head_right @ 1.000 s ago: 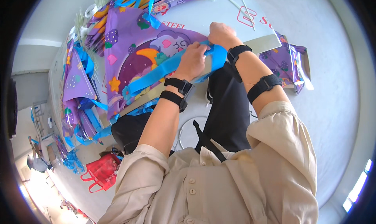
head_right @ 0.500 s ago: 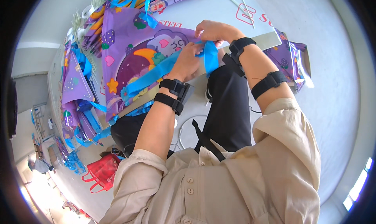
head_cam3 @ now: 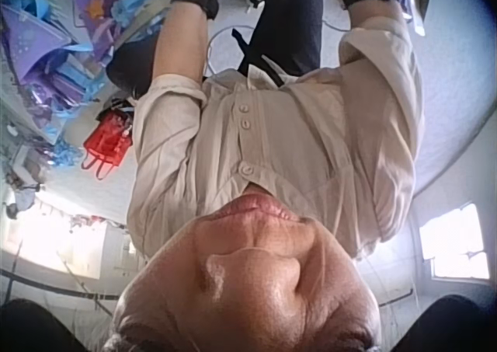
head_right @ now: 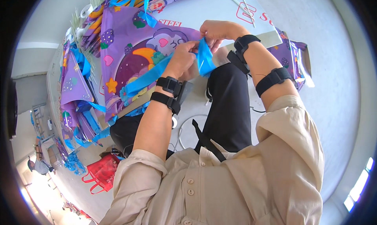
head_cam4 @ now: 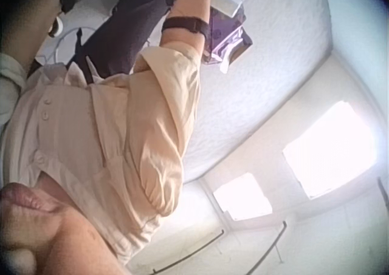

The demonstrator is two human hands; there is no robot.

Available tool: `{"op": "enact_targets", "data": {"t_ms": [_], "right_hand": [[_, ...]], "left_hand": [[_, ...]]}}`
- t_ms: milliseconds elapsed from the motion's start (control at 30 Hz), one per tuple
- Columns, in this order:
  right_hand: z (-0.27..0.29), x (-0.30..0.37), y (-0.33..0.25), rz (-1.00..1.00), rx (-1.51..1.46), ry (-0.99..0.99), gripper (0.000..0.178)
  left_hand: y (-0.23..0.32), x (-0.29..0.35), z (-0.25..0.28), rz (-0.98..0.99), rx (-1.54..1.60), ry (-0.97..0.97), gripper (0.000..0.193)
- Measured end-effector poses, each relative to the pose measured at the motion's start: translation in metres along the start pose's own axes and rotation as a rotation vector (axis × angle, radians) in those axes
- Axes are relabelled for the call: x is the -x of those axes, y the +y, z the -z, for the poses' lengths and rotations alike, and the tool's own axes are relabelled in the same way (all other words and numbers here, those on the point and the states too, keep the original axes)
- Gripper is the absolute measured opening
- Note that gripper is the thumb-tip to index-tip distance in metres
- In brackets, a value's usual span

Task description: Manually assembling decorative kites by attaching plastic film to frames using adhesive tape.

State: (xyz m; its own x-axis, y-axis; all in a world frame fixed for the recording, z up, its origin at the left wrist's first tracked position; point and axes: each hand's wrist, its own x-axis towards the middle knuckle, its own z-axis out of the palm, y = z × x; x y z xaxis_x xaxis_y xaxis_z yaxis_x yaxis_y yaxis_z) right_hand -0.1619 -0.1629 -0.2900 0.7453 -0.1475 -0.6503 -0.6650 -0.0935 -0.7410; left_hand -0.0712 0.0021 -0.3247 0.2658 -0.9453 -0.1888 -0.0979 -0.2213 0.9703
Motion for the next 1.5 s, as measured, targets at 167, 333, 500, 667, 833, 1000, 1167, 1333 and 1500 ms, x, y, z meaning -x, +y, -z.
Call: {"op": "enact_targets", "data": {"t_ms": [167,333,500,667,833,1000,1167,1333,1500], "right_hand": [[-0.005,-0.008,-0.011,-0.028,0.048,-0.001,0.029],[-0.004,-0.012,-0.009,-0.038,0.067,0.012,0.032],[-0.006,-0.015,-0.012,-0.026,0.175,0.038,0.033],[-0.004,-0.023,-0.005,-0.066,0.185,0.008,0.031],[0.001,-0.024,0.000,-0.039,0.130,-0.032,0.029],[0.001,-0.028,-0.003,-0.030,0.179,-0.080,0.033],[0.001,-0.026,-0.007,-0.055,0.205,-0.086,0.035],[0.000,-0.026,-0.012,-0.037,0.220,-0.104,0.037],[0.000,-0.033,-0.015,-0.121,0.334,-0.139,0.037]], "left_hand": [[-0.017,-0.007,0.009,0.072,0.162,-0.025,0.023],[-0.008,-0.006,0.004,0.144,0.233,-0.045,0.016],[-0.008,-0.006,0.009,0.163,0.302,-0.080,0.016],[0.002,-0.007,0.011,0.199,0.433,0.056,0.013],[0.006,0.009,0.005,0.370,0.611,0.039,0.021],[-0.011,0.034,-0.016,0.213,0.776,0.103,0.013],[-0.005,0.058,-0.037,0.271,1.137,-0.022,0.020],[-0.011,0.077,-0.034,0.410,1.321,-0.009,0.037],[0.004,0.099,0.021,0.332,0.864,-0.304,0.055]]}}
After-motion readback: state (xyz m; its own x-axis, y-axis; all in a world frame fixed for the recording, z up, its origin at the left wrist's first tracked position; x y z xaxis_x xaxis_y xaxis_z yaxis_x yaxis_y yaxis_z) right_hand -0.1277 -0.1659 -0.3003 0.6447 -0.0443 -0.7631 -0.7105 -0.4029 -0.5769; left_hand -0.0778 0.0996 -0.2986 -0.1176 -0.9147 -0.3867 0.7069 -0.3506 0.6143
